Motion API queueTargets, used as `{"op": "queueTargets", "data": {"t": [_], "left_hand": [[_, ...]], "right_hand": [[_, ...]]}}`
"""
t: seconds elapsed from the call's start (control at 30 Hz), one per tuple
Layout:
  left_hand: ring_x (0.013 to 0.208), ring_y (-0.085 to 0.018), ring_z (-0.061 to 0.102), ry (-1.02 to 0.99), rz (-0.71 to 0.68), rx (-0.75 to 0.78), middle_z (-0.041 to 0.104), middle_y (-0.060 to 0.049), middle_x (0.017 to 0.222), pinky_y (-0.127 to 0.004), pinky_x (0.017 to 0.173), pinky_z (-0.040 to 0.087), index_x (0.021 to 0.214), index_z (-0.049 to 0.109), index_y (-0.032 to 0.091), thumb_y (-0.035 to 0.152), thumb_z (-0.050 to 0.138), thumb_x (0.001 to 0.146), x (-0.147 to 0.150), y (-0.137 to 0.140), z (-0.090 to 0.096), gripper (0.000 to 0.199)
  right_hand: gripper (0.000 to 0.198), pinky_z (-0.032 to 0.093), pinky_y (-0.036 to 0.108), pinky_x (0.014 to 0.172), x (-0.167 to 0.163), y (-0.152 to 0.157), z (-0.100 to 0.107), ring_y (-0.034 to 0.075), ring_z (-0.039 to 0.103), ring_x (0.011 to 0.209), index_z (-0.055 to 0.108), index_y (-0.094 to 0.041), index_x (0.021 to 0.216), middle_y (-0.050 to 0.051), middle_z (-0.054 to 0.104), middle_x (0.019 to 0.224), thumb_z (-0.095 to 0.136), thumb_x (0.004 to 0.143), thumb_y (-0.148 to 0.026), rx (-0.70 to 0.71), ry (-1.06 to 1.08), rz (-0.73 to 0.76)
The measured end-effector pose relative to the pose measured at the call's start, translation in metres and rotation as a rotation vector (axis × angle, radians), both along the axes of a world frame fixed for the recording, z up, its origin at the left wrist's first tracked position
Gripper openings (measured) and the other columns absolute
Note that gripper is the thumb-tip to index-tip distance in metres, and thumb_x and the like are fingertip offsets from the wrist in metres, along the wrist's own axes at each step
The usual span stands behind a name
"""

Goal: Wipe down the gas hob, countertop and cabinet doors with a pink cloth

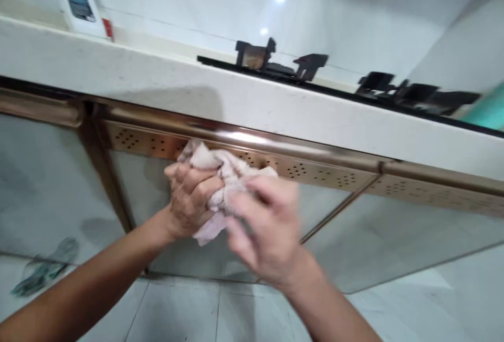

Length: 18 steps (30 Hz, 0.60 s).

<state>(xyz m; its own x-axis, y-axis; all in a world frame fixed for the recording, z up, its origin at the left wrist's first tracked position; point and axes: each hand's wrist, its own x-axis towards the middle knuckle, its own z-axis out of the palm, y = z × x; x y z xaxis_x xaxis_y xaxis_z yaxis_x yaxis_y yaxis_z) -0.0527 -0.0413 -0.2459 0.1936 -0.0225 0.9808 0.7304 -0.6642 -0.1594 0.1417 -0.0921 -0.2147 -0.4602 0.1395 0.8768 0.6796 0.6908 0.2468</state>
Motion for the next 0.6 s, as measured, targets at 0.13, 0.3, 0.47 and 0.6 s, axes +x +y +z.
{"op": "queueTargets", "data": {"t": [0.13,0.3,0.47,0.6], "left_hand": [[0.083,-0.017,0.06,-0.113,-0.123,-0.317,0.067,0.0,0.09,-0.034,0.078,0.043,0.1,0.059,0.024,0.03,0.055,0.089,0.011,-0.018,-0.02,0.013],[0.07,-0.012,0.059,-0.782,-0.338,-1.011,0.062,0.005,0.085,-0.023,0.061,0.046,0.098,0.056,0.024,0.033,0.08,0.066,0.008,-0.055,-0.011,0.041],[0.081,-0.016,0.065,-1.067,-0.891,-1.381,0.067,0.0,0.095,-0.027,0.069,0.054,0.113,0.055,0.024,0.038,0.067,0.078,0.021,-0.075,0.005,0.039],[0.079,-0.015,0.062,-0.784,-0.929,-1.116,0.063,-0.002,0.095,-0.027,0.066,0.055,0.105,0.056,0.026,0.03,0.064,0.081,0.034,-0.08,0.005,0.026]], "right_hand": [[0.042,0.045,0.055,0.106,-0.029,0.0,-0.048,0.031,0.044,0.13,0.051,-0.018,0.131,0.013,0.044,0.135,0.054,0.096,-0.042,-0.004,0.045,0.013],[0.057,0.035,0.067,0.112,-0.044,-0.013,-0.086,0.039,0.03,0.142,0.043,-0.025,0.138,0.013,0.032,0.144,0.058,0.093,-0.055,-0.025,0.283,0.089],[0.084,0.042,0.061,0.111,-0.046,-0.009,-0.071,0.043,0.028,0.144,0.038,-0.024,0.137,0.017,-0.001,0.158,0.081,0.073,-0.056,-0.212,0.284,0.214],[0.066,0.053,0.049,0.1,-0.013,-0.005,-0.049,0.029,0.046,0.133,0.034,-0.024,0.14,0.015,0.032,0.143,0.067,0.084,-0.029,-0.214,0.371,0.187]]}}
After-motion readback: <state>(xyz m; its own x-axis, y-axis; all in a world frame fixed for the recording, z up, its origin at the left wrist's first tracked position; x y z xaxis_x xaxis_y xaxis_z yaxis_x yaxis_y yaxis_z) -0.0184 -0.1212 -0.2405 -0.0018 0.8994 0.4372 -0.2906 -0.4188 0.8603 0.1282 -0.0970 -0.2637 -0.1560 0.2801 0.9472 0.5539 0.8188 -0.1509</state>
